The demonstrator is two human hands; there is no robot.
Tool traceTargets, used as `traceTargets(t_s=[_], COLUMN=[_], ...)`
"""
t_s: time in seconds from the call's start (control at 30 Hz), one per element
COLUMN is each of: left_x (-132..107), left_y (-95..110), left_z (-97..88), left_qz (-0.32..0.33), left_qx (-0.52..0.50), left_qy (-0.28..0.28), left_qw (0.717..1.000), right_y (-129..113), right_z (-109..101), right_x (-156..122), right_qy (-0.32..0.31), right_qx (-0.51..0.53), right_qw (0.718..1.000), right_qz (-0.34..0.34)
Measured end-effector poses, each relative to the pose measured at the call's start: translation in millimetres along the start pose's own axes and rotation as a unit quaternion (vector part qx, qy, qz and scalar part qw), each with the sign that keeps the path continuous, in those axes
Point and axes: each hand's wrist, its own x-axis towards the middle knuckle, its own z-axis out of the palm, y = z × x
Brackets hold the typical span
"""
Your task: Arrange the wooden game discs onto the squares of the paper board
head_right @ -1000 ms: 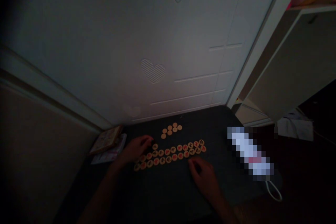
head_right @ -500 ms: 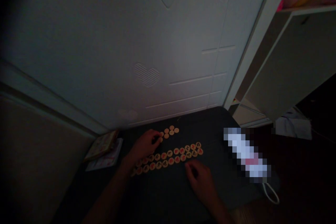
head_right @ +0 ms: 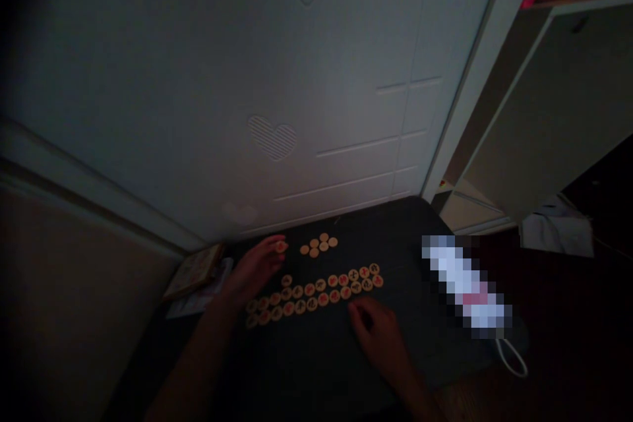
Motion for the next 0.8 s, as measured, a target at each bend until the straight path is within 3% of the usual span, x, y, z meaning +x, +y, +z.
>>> traceTargets(t_s=[0.1,0.2,0.3,0.4,0.5,0.6,0.8], left_x=[-10,-17,-20,-20,-21,-24,-31], left_y=[5,8,10,9,3,-8,-26], left_z=[-7.8,-9.6,-9.9,-14.3,-25.3,-39.2,-51.3], left_qz=[-0.026,-0.069,-0.077,-0.051,-0.024,-0.026,-0.062], left_qx=[-0.127,-0.284,-0.312,-0.219,-0.021,0.129,0.199], left_qy=[-0.016,-0.032,-0.03,-0.011,0.014,0.02,-0.032], left_qw=[0.991,0.956,0.946,0.974,0.999,0.991,0.978], right_y=[1,2,3,4,6,7,5], right_z=[0,0,1,2,2,2,2], right_x=[-1,-1,-2,-2,-1,-1,-1], right_qy=[-0.003,-0.009,-0.01,-0.005,-0.007,-0.01,-0.006], right_qx=[0.003,0.002,0.002,-0.001,-0.006,-0.016,-0.034], right_qw=[1.0,1.0,1.0,1.0,1.0,1.0,0.999], right_qz=[0.006,0.006,0.003,0.005,0.002,-0.001,-0.005])
